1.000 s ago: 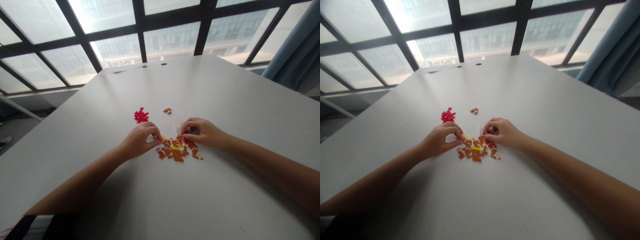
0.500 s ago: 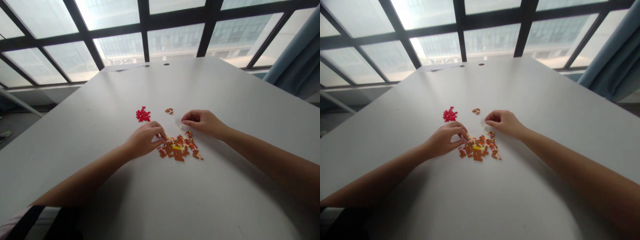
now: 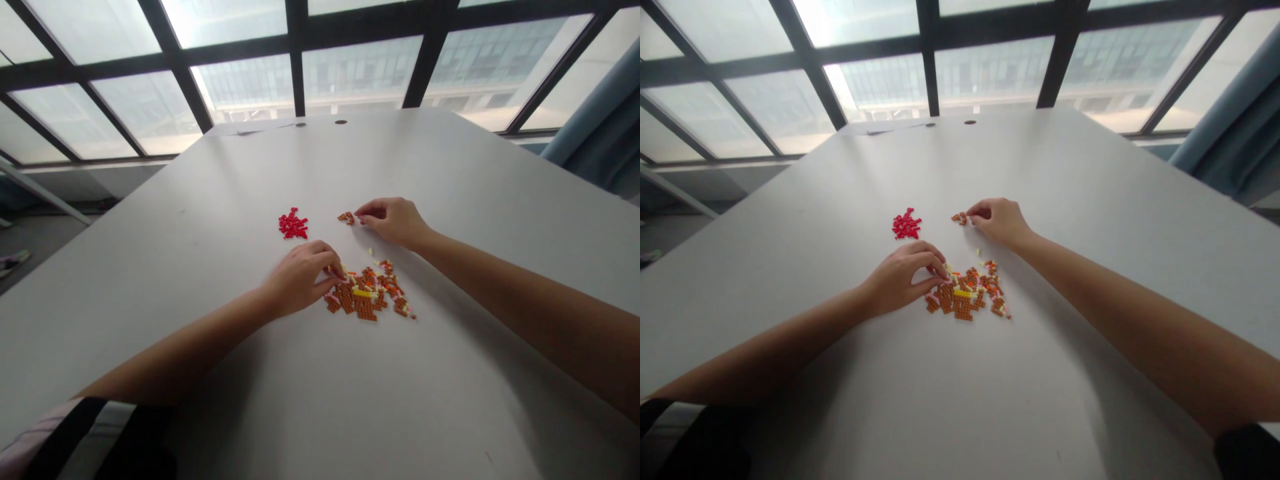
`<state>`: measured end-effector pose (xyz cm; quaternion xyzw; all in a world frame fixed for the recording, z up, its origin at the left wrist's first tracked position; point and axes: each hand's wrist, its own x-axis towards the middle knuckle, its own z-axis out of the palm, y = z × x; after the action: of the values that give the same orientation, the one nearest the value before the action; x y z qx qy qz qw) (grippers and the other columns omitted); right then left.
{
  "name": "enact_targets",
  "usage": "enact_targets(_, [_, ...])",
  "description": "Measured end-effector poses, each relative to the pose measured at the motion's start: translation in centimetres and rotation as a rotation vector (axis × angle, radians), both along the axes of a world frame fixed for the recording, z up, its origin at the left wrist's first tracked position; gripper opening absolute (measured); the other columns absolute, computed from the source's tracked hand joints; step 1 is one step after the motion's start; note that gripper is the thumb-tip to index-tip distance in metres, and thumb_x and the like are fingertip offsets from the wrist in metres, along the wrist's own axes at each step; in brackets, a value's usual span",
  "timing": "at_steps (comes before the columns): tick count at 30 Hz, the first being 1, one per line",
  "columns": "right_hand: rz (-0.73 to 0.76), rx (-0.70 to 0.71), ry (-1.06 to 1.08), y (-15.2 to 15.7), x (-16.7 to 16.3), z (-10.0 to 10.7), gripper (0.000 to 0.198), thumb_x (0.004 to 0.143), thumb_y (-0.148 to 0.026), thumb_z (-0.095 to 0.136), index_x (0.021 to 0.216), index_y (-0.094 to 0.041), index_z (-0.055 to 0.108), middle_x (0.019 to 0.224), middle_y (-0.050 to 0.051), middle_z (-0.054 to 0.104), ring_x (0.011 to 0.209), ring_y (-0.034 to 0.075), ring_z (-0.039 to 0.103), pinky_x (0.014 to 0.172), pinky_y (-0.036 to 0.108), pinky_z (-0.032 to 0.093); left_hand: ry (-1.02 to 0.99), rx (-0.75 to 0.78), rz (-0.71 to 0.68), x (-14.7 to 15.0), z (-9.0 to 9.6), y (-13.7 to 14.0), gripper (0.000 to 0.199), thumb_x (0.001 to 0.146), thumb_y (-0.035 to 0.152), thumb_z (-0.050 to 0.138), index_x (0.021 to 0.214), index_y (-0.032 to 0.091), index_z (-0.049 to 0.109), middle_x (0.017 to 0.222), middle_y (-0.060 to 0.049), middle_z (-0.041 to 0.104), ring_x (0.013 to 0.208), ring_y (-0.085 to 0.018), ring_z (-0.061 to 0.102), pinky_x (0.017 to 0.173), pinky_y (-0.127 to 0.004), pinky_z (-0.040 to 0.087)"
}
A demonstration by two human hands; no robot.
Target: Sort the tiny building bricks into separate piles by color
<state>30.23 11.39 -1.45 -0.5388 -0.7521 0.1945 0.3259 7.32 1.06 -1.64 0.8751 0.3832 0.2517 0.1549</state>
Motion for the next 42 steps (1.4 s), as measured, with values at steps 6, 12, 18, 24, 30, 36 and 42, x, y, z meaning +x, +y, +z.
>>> enact_targets(6, [0.035, -0.028, 0.001, -1.2, 1.1, -0.1, 0.018, 0.082, -0.019, 0.069, 0.092, -0.022, 0.084, 0.087, 0.004, 0.081, 0.082, 0.021, 0.075, 0.087, 0.04, 0.06, -0.069, -0.024, -0.002, -0.1, -0.2, 0.2, 0.009, 0.087, 0.01, 0.075, 0.083, 0.017, 0.071, 0.103, -0.007, 0.073, 0.082, -0.015, 0.069, 0.087, -0.031, 0.056])
enact_targets(12, [0.079, -0.06, 0.024, -2.9, 1.6, -0.4, 0.02, 0.083, -0.02, 0.066, 0.094, -0.021, 0.083, 0.089, 0.005, 0.082, 0.082, 0.021, 0.075, 0.082, 0.037, 0.058, -0.088, -0.018, -0.005, -0.5, -0.2, 0.4, 0.01, 0.085, 0.012, 0.077, 0.091, 0.019, 0.074, 0.104, -0.006, 0.072, 0.083, -0.015, 0.069, 0.086, -0.031, 0.058])
enact_targets(18, [0.124, -0.093, 0.069, -4.2, 1.8, -0.4, 0.019, 0.082, -0.022, 0.065, 0.092, -0.021, 0.082, 0.089, 0.004, 0.082, 0.081, 0.02, 0.075, 0.078, 0.034, 0.058, -0.062, 0.017, -0.019, -0.6, -0.1, 0.3, 0.013, 0.089, 0.015, 0.075, 0.095, 0.025, 0.08, 0.111, -0.007, 0.072, 0.098, -0.02, 0.071, 0.094, -0.037, 0.058])
enact_targets(24, [0.152, -0.081, 0.086, -4.8, 2.3, -0.4, 0.02, 0.082, -0.024, 0.064, 0.092, -0.022, 0.082, 0.088, 0.004, 0.082, 0.079, 0.02, 0.074, 0.076, 0.035, 0.057, -0.117, 0.008, -0.012, -0.3, 0.1, 0.2, 0.008, 0.087, 0.013, 0.076, 0.086, 0.021, 0.078, 0.108, -0.006, 0.073, 0.085, -0.015, 0.07, 0.088, -0.033, 0.059])
enact_targets(30, [0.13, -0.09, 0.075, -4.9, 3.0, -0.5, 0.021, 0.082, -0.023, 0.064, 0.093, -0.021, 0.082, 0.092, 0.005, 0.082, 0.081, 0.021, 0.074, 0.08, 0.036, 0.057, -0.112, 0.044, 0.057, -0.6, 0.7, 1.2, 0.006, 0.086, 0.014, 0.073, 0.085, 0.019, 0.076, 0.108, -0.007, 0.073, 0.084, -0.015, 0.069, 0.085, -0.032, 0.059])
enact_targets(36, [0.123, -0.118, 0.043, -5.1, 3.0, -0.5, 0.022, 0.083, -0.021, 0.063, 0.095, -0.02, 0.082, 0.09, 0.005, 0.081, 0.078, 0.019, 0.071, 0.075, 0.034, 0.054, 0.042, 0.15, 0.247, 0.3, 2.4, 4.9, 0.005, 0.084, 0.014, 0.072, 0.085, 0.019, 0.075, 0.099, -0.007, 0.074, 0.094, -0.021, 0.068, 0.092, -0.04, 0.055])
enact_targets(42, [0.128, -0.125, 0.051, -5.3, 3.1, -0.5, 0.023, 0.083, -0.021, 0.063, 0.095, -0.02, 0.082, 0.09, 0.006, 0.081, 0.078, 0.02, 0.07, 0.075, 0.034, 0.053, 0.174, 0.119, 0.371, 3.3, 2.4, 8.8, 0.006, 0.088, 0.016, 0.071, 0.09, 0.017, 0.076, 0.099, -0.009, 0.072, 0.097, -0.024, 0.066, 0.096, -0.042, 0.053])
